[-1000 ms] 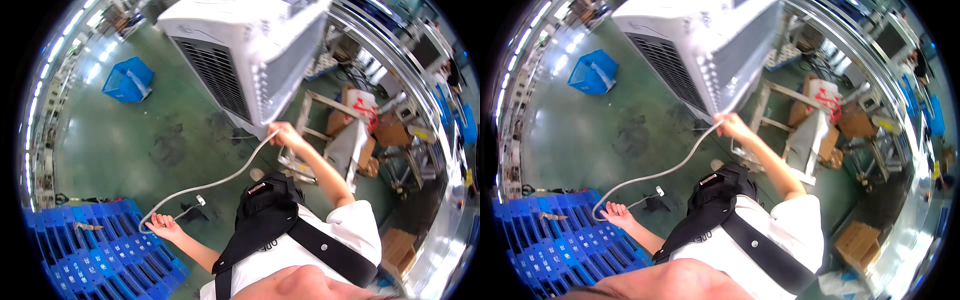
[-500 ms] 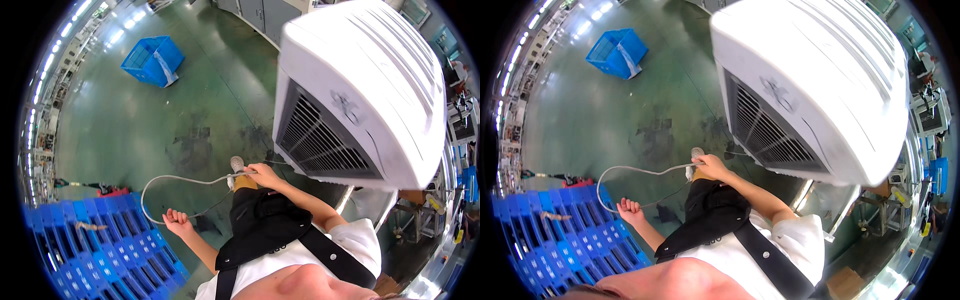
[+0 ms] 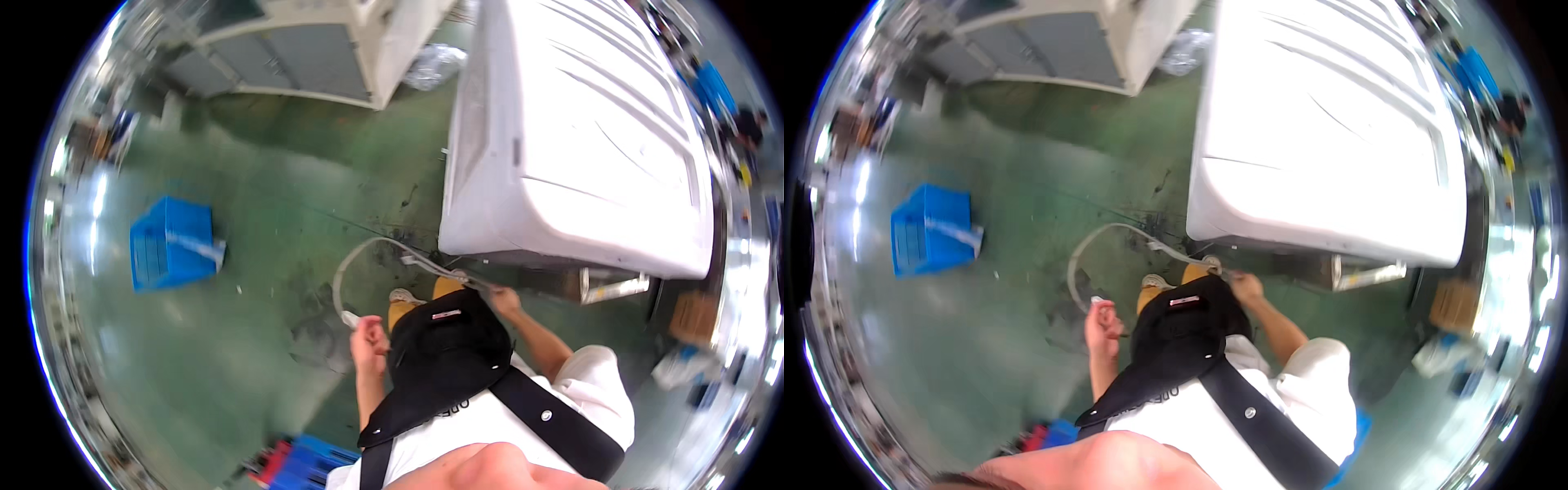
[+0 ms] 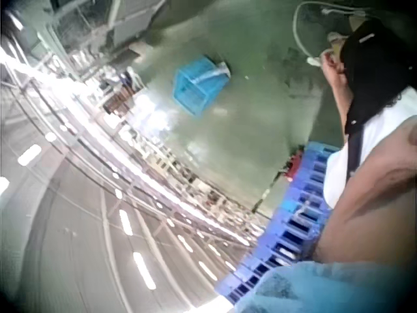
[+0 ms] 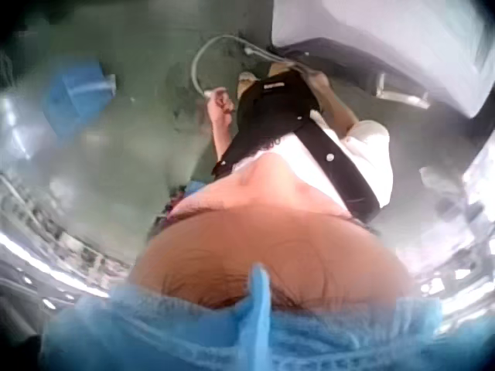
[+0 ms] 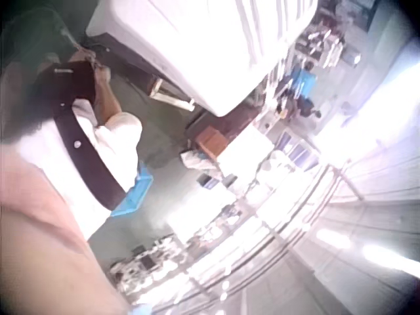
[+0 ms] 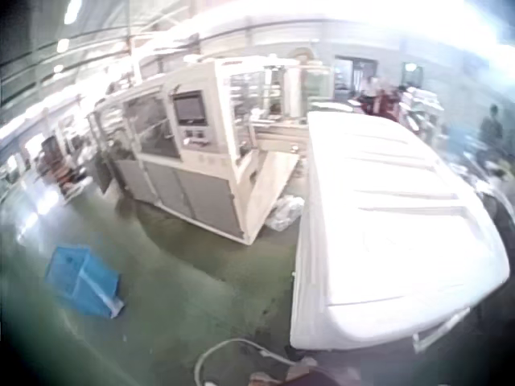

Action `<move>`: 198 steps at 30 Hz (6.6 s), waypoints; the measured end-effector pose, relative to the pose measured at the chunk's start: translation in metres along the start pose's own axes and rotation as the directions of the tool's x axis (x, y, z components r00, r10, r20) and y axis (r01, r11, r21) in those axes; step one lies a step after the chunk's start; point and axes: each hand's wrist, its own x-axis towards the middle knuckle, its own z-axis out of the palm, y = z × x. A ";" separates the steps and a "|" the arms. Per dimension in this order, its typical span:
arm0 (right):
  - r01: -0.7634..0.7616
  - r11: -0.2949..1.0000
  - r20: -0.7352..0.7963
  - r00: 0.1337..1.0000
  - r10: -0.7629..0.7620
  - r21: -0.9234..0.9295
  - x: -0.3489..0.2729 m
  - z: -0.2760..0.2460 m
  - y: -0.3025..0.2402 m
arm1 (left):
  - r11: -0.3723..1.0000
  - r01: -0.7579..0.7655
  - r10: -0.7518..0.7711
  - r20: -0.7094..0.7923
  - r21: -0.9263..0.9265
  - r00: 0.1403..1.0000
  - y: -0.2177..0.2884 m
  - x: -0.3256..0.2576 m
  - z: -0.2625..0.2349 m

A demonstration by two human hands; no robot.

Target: The person organizes items at a factory workstation, moving a tote bag and a plastic bag from a metal table to a lower shelf, untangling a power cord from an air cooler, plugging the cord into a power strip, and finally placing a small black bag onto the metal table to zip it shut.

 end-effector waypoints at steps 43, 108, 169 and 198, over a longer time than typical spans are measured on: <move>0.465 0.882 -0.073 0.880 -0.469 -0.076 0.032 -0.201 0.021 | 0.125 -0.224 -0.120 0.239 0.967 0.964 -0.233 0.032 0.193; 0.391 0.882 -0.269 0.908 -0.322 0.263 0.667 -0.519 0.151 | 0.523 -0.396 0.083 0.417 0.755 0.905 -0.219 0.239 0.631; 0.457 0.788 -0.570 0.805 -0.168 0.413 0.527 -0.562 0.130 | 0.674 -0.444 0.106 0.518 0.590 0.849 -0.266 0.264 0.678; -0.264 0.669 0.119 0.960 0.255 0.695 0.687 -0.583 0.230 | 0.929 -0.016 -0.039 0.142 0.369 0.989 -0.260 0.283 0.686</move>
